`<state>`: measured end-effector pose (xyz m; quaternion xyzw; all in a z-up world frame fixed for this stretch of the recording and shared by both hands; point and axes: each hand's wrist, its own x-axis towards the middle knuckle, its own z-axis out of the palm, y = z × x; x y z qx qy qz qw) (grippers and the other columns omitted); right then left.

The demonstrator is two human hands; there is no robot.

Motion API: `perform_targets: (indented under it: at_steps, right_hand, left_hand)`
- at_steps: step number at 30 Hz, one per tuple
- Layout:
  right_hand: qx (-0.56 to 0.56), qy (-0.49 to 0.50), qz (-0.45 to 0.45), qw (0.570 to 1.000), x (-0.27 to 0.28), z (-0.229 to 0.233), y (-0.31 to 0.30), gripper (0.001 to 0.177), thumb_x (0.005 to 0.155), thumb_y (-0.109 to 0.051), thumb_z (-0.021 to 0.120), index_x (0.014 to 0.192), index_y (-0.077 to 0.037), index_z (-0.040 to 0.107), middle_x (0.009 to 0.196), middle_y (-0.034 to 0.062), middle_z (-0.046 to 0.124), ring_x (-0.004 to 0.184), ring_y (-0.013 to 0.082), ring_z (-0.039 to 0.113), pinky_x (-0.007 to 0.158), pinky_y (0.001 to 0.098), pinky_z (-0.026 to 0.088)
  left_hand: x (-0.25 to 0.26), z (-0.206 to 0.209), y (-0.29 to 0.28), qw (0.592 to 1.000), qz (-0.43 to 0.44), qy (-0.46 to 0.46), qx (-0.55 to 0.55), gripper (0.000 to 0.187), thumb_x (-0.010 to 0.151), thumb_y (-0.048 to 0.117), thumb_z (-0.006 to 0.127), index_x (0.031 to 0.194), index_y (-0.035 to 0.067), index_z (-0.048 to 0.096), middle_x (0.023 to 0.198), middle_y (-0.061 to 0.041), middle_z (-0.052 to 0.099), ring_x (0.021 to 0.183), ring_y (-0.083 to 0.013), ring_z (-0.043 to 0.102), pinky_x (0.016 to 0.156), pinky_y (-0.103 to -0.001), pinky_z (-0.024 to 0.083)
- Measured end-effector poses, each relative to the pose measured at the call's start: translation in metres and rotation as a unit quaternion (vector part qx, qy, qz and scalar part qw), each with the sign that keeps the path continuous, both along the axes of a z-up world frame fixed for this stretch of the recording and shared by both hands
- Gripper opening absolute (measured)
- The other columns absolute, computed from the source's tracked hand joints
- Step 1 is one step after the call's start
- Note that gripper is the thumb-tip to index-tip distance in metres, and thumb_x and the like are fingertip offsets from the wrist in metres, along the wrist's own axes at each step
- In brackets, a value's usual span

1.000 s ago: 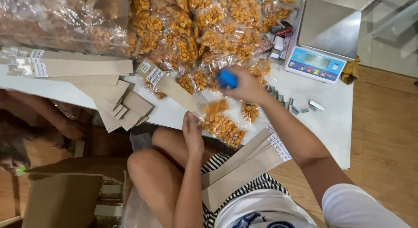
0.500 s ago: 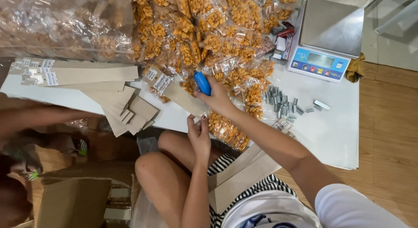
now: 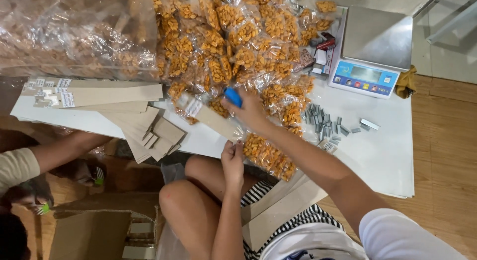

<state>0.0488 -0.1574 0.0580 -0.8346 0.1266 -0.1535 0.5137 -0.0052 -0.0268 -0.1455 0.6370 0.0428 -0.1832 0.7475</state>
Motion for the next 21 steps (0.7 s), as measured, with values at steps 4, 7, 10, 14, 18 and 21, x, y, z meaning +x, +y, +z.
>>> perform_targets:
  at_steps: [4, 7, 10, 14, 18, 21]
  right_hand:
    - [-0.413, -0.138, -0.048, 0.899, 0.039, -0.007, -0.083, 0.045, 0.075, 0.003, 0.084, 0.116, 0.003, 0.065, 0.118, 0.0255, 0.063, 0.122, 0.0465, 0.055, 0.108, 0.0532, 0.039]
    - [-0.367, 0.077, -0.068, 0.925, 0.046, -0.034, -0.125, 0.057, 0.083, -0.015, 0.084, 0.134, -0.01, 0.059, 0.111, 0.0178, 0.063, 0.103, 0.0434, 0.07, 0.087, 0.0528, 0.057]
    - [-0.319, -0.075, 0.036, 0.944, 0.009, 0.002, -0.119, 0.046, 0.075, 0.0, 0.08, 0.118, -0.004, 0.067, 0.102, 0.0211, 0.069, 0.099, 0.0456, 0.069, 0.088, 0.0519, 0.053]
    - [-0.115, -0.041, 0.122, 0.985, -0.032, 0.029, -0.101, 0.049, 0.071, -0.007, 0.085, 0.117, -0.009, 0.068, 0.096, 0.0169, 0.073, 0.095, 0.0384, 0.072, 0.085, 0.0505, 0.055]
    - [-0.131, 0.076, 0.26, 0.954, -0.035, 0.031, -0.066, 0.053, 0.076, -0.007, 0.079, 0.127, -0.002, 0.066, 0.113, 0.0255, 0.073, 0.106, 0.0487, 0.069, 0.097, 0.0594, 0.052]
    - [-0.156, 0.065, 0.264, 0.949, -0.024, 0.001, -0.041, 0.047, 0.078, -0.011, 0.078, 0.124, -0.011, 0.067, 0.103, 0.017, 0.076, 0.099, 0.0438, 0.072, 0.086, 0.0544, 0.057]
  left_hand:
    - [-0.011, 0.066, -0.001, 1.0, -0.001, -0.01, -0.011, 0.019, 0.103, 0.011, 0.057, 0.117, 0.001, 0.063, 0.097, -0.007, 0.072, 0.087, -0.0111, 0.057, 0.074, -0.027, 0.052]
    - [-0.007, 0.049, 0.0, 1.0, 0.002, -0.023, 0.008, 0.02, 0.1, 0.008, 0.06, 0.119, 0.001, 0.061, 0.104, -0.009, 0.07, 0.093, -0.0135, 0.056, 0.081, -0.032, 0.052]
    - [-0.004, 0.048, 0.0, 0.999, 0.033, -0.019, 0.004, 0.038, 0.097, 0.002, 0.062, 0.133, -0.004, 0.052, 0.124, -0.019, 0.063, 0.11, -0.0251, 0.059, 0.1, -0.044, 0.049]
    - [-0.008, 0.104, 0.002, 0.995, 0.087, 0.036, -0.018, 0.021, 0.105, 0.024, 0.055, 0.121, 0.011, 0.058, 0.096, 0.003, 0.058, 0.087, -0.0072, 0.054, 0.075, -0.023, 0.052]
    - [-0.014, 0.126, 0.005, 0.996, 0.071, 0.03, -0.048, 0.047, 0.11, 0.049, 0.035, 0.135, 0.016, 0.057, 0.102, -0.002, 0.064, 0.09, -0.0101, 0.061, 0.078, -0.026, 0.056]
    - [-0.014, 0.104, 0.006, 0.997, 0.051, -0.053, -0.001, 0.031, 0.105, 0.025, 0.056, 0.134, 0.014, 0.06, 0.106, -0.002, 0.068, 0.093, -0.0094, 0.06, 0.081, -0.025, 0.055]
